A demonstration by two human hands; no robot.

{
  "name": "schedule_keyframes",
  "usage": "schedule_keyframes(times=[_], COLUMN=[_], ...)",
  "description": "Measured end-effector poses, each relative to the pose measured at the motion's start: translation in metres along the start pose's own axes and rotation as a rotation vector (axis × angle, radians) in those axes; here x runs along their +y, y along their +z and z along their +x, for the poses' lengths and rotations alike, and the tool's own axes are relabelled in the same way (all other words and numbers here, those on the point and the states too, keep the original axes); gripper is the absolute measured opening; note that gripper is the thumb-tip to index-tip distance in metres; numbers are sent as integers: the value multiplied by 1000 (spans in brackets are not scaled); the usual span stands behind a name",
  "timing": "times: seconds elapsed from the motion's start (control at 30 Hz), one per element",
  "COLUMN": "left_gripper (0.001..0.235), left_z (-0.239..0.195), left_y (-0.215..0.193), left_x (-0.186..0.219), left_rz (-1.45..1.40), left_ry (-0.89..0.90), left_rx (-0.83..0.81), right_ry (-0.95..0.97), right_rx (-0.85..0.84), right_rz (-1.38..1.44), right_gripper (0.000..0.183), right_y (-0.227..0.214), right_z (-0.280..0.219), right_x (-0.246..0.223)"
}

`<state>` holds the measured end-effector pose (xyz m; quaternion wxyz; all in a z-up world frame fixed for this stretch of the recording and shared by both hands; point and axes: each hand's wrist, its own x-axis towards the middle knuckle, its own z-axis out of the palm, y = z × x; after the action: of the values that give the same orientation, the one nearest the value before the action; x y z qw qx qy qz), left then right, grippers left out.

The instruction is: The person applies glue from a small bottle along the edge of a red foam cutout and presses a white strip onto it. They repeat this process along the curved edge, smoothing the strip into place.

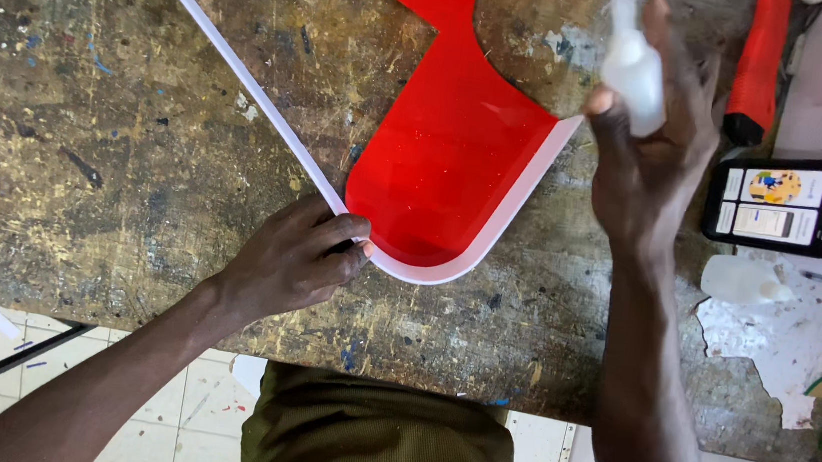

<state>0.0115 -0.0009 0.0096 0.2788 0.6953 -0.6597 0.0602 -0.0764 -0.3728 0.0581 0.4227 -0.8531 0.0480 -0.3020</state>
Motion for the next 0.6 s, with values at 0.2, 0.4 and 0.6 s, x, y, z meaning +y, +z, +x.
schedule_keyframes(times=[0.2, 0.4, 0.6], left_gripper=[31, 44, 41], left_z=[7, 1, -5], left_y=[-7, -1, 2], left_x=[0, -1, 0], left_rz=[-26, -20, -41], left_ry=[4, -11, -30], left_rx=[2, 26, -1], right_ry=[276, 249, 212], right_rx=[-145, -307, -470], right_rz=[245, 371, 248], right_gripper=[62, 49, 33], right_y=[22, 18, 36], right_z=[0, -4, -1], right_x=[-68, -74, -95])
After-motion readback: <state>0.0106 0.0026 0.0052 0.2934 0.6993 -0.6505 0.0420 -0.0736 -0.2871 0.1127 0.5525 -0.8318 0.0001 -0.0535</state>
